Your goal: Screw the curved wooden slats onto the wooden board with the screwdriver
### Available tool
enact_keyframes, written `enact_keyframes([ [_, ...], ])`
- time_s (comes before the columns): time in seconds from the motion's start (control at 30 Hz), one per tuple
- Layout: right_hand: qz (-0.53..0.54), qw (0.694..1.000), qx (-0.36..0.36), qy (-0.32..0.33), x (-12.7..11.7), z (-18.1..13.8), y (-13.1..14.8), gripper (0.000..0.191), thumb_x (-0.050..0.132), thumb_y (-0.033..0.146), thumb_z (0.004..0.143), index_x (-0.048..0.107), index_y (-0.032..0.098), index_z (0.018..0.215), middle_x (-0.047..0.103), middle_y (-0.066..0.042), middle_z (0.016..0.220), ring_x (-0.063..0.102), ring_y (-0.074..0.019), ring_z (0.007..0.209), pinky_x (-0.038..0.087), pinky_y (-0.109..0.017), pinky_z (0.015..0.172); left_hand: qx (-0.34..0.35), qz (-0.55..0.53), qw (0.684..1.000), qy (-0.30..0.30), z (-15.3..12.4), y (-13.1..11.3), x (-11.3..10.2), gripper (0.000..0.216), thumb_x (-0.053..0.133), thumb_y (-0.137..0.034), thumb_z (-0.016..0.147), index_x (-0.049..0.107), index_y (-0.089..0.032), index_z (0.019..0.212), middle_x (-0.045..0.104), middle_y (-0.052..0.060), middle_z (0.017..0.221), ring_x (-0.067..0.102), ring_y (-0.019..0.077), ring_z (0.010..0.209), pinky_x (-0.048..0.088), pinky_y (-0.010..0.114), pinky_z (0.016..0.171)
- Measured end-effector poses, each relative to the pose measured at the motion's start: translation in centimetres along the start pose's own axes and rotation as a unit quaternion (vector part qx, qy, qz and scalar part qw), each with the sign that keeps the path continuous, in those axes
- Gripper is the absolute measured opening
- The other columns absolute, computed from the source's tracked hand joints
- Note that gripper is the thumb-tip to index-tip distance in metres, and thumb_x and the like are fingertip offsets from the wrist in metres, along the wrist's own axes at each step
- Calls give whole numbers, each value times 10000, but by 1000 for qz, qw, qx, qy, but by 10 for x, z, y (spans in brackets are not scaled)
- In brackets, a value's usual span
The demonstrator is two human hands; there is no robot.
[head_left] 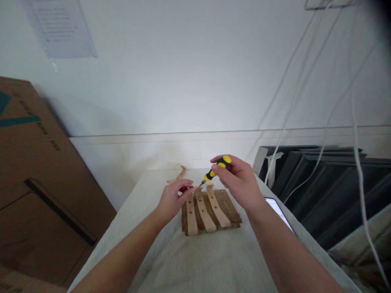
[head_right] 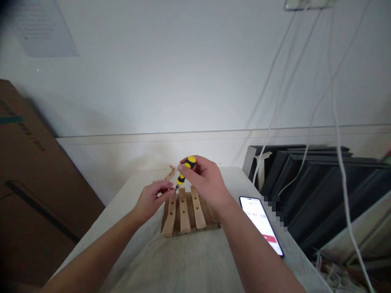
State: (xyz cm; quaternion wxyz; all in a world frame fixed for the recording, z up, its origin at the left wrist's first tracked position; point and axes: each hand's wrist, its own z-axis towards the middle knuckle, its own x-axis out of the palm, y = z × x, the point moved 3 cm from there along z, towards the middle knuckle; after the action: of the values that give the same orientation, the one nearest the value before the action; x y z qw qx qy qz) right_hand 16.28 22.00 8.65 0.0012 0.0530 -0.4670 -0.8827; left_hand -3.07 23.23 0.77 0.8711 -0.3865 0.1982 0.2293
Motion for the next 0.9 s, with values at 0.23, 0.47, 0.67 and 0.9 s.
enact_keyframes([
  [0.23,-247,944,-15,220,7,40,-9,268,581,402,779,560,194,613,540,33,588,479,-113,573,324,-250,529,49,17,995,86,6,1,17,130,601,-268,861,679,-174,816,702,37,748,606,113,637,478,221,602],
  [0.47,-337,891,13,305,5,32,-13,273,544,429,807,572,211,645,600,0,583,480,-120,496,266,-261,455,62,-30,992,107,-5,2,32,114,595,-240,872,690,-179,858,712,42,811,635,114,728,491,217,665],
  [0.67,-340,893,44,291,0,30,-28,256,569,422,801,580,212,655,620,-7,584,506,-125,473,274,-259,432,37,-33,985,162,-9,10,40,146,590,-271,878,715,-196,887,729,48,844,649,136,799,509,250,749],
  [0.9,-383,876,52,289,2,34,-34,229,585,391,793,611,201,669,612,-21,589,487,-120,475,273,-268,454,46,-54,975,209,-9,11,42,141,592,-251,884,718,-189,876,735,41,860,668,117,791,511,220,741],
])
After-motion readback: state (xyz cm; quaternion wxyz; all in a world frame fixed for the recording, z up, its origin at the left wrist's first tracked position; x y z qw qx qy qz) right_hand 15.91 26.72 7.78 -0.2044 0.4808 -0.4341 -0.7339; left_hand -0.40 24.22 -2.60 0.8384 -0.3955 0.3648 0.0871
